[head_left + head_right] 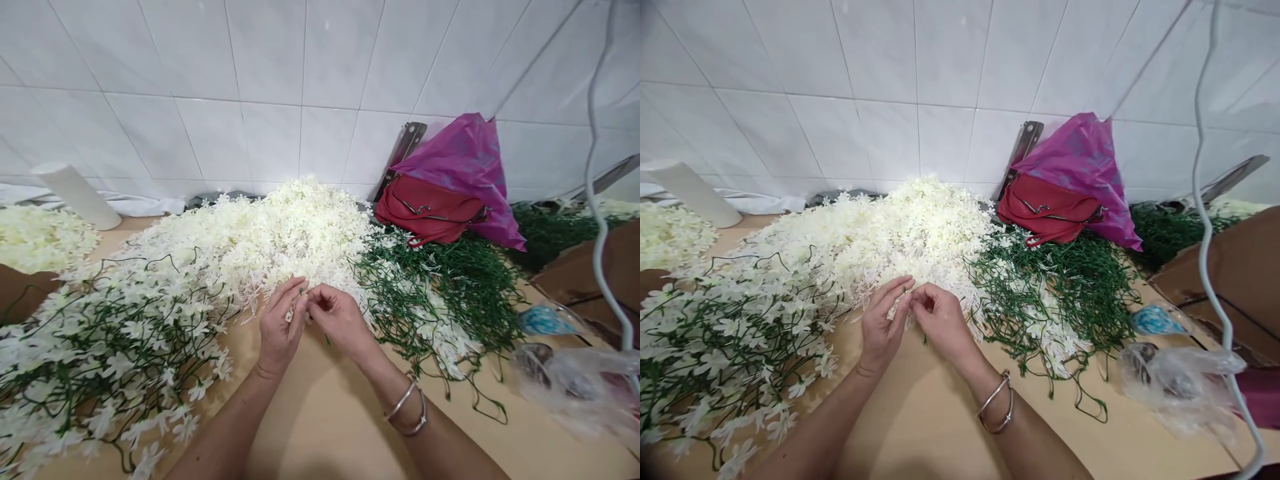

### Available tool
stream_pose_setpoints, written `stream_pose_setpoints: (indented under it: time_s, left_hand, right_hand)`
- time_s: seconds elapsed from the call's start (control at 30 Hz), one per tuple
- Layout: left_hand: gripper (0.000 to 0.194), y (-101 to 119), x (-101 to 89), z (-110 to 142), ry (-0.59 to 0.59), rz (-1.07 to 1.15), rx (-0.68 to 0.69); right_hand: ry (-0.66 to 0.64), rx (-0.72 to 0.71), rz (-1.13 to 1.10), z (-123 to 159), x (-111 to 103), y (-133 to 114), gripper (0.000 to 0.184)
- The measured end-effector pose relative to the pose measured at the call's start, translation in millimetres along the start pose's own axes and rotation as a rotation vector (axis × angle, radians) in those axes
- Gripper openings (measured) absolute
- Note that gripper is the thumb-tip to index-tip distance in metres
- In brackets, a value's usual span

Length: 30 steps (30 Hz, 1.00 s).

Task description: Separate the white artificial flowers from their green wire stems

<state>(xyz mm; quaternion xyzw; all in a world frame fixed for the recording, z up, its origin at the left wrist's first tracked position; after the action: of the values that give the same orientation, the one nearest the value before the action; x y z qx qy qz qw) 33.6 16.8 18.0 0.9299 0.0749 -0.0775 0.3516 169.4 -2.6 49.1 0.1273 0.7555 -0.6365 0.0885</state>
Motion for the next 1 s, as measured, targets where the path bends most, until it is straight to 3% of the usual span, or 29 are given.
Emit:
stream_pose_setpoints:
  time_s: [0.1, 0.2, 0.3, 0.37, 0.5, 0.6, 0.67, 0.8, 1.0]
  left_hand:
    - [0.020, 0.9, 1.9, 1.8, -0.009, 0.099, -0.091]
    - [0.019, -1.9, 3.9, 3.5, 0.029, 0.275, -0.348]
    - [0.018, -3.6, 5.2, 4.4, 0.050, 0.456, -0.565]
    - [0.019, -2.7, 6.6, 4.7, -0.017, 0.534, -0.629]
    - [0.021, -0.3, 10.6, 8.0, -0.190, 0.606, -0.654]
    - [0.022, -0.9, 13.9, 11.3, -0.240, 0.669, -0.691]
    - [0.023, -1.8, 15.6, 12.0, -0.249, 0.760, -0.729]
    - [0.021, -6.2, 13.9, 9.1, -0.169, 0.919, -0.760]
    - [0.021, -17.8, 7.9, 5.8, -0.134, 0.837, -0.746]
  right_hand:
    - [-0.028, 0.085, -0.113, 11.5, 4.2, 14.8, 0.021]
    - [-0.045, 0.117, -0.078, 15.9, -14.1, 20.4, 0.023]
    - [0.141, 0.051, 0.083, 14.2, -41.9, 24.5, 0.018]
    - [0.220, 0.031, 0.184, 12.0, -52.0, 30.4, 0.013]
    - [0.172, 0.037, 0.497, 10.9, -42.2, 43.9, 0.011]
    - [0.147, -0.027, 0.757, 13.7, -28.1, 47.9, 0.013]
    - [0.140, -0.058, 0.802, 16.0, -24.8, 48.8, 0.019]
    - [0.213, -0.028, 0.626, 20.1, -33.3, 48.1, 0.018]
    - [0.383, 0.017, 0.169, 20.4, -43.7, 42.8, 0.009]
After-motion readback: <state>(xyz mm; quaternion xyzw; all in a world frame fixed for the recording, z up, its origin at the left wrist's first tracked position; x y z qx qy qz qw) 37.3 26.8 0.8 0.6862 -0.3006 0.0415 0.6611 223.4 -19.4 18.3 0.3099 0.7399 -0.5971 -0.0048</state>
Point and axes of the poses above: each hand's wrist, its own z-axis away from the middle knuckle, its own x-axis out of the palm, y = z × x, the point moved 2 cm from there along -z, towards the middle knuckle, and after that the axes turned 6 degrees about z, right-handed, at the moved point
